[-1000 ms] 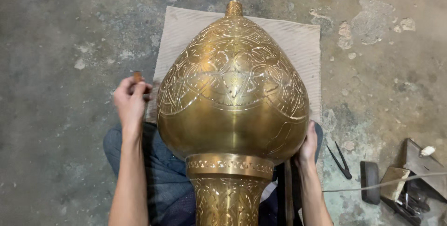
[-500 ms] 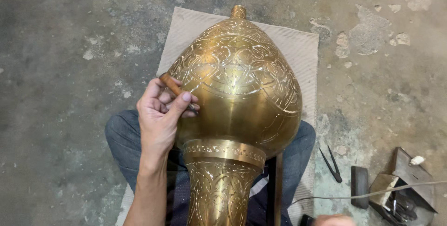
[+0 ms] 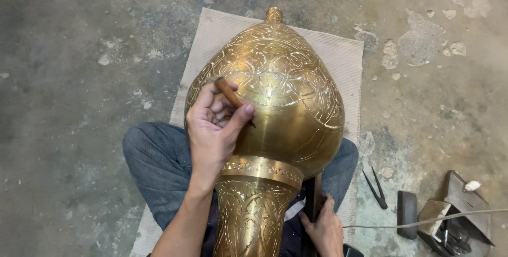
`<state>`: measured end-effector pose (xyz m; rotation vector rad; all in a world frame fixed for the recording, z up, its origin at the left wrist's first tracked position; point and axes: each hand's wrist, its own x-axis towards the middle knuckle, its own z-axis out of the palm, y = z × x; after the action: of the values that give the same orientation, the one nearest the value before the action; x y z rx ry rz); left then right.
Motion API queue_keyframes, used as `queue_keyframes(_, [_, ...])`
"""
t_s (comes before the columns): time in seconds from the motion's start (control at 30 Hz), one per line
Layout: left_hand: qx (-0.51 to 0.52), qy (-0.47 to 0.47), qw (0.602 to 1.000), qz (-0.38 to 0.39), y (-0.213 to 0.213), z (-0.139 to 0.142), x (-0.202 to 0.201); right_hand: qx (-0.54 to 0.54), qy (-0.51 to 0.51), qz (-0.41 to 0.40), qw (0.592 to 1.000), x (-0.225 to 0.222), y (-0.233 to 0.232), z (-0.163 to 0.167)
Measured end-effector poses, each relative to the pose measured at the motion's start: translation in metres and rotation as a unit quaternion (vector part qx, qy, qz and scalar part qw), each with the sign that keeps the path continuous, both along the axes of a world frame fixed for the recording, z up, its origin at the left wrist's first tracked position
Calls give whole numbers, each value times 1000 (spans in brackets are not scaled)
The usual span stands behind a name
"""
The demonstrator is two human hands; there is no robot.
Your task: The person sits cross-legged on the floor holding a large engraved brass vessel between their legs. They hold a punch against the vessel's surface with one hand and strike it with a wooden mallet held in the other hand, chasing the decorative pattern into the brass, repositioning the punch repeatedly across the surface.
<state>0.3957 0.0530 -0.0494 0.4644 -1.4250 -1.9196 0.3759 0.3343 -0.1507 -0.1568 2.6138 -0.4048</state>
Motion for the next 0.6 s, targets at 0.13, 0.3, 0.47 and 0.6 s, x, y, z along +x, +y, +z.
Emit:
queue_keyframes(0.13, [-60, -29, 997, 24, 3, 2, -9, -21, -67, 4, 998, -19, 27, 3])
queue_keyframes(0.3, [-72, -20, 997, 31, 3, -2, -18, -12, -113, 13, 993, -49, 62, 1])
queue_keyframes(0.47, [-127, -15, 990, 59, 5, -3, -24, -20, -97, 22, 995, -70, 83, 16])
queue_keyframes(0.6, [-170, -51, 981, 78, 3, 0, -23, -28, -73, 19, 997, -86, 91, 28])
